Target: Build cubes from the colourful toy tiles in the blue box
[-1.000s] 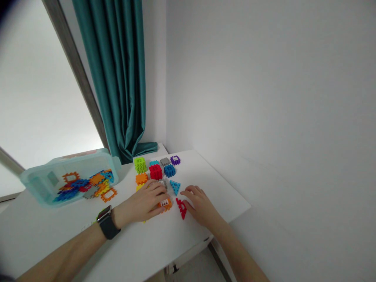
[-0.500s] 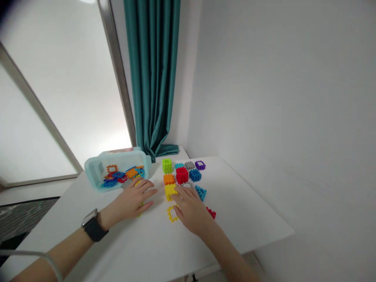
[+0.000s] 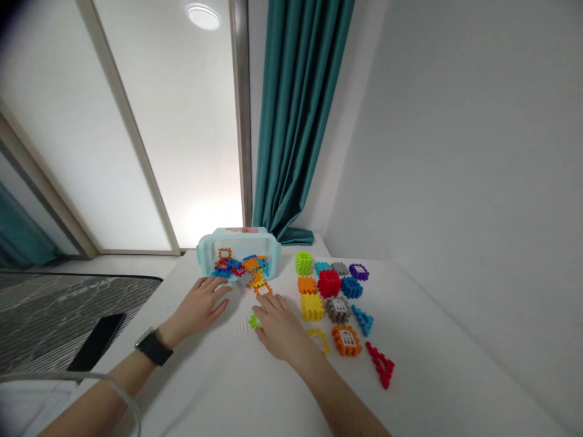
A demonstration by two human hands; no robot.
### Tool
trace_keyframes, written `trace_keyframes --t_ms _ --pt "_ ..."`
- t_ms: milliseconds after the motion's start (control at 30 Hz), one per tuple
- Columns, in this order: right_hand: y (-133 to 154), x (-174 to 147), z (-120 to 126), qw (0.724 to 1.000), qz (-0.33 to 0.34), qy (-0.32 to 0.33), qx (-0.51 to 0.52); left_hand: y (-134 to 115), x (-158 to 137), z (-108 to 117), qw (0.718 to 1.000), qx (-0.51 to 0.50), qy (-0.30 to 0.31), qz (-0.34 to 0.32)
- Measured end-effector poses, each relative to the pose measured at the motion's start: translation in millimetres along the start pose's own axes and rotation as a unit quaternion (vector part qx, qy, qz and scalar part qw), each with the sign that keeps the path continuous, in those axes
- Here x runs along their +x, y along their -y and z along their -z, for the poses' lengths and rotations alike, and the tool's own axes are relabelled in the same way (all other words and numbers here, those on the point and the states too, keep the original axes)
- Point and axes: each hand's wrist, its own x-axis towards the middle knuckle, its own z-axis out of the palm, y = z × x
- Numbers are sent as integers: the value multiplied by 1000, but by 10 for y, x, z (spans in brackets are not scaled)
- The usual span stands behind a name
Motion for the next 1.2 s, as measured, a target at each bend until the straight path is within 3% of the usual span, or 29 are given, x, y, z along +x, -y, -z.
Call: trace_keyframes --t_ms 167,367,600,767,967,1200 --pt "87 270 -126 999 23 11 27 215 -184 -164 995 -20 -40 87" --pt "55 718 -259 998 40 -26 44 468 -312 -160 975 -90 -91 181" --pt "-13 1461 -335 999 -13 -39 -5 546 -338 -246 969 -103 -99 203" --pt "10 1800 -384 999 -33 -28 -15 569 -338 -280 966 -99 -110 213" --pt "2 1876 -445 999 -44 -4 -15 571 -333 -271 966 -105 -96 214" --pt "40 1506 -354 1000 -11 2 -18 521 -318 -281 968 -127 -83 201"
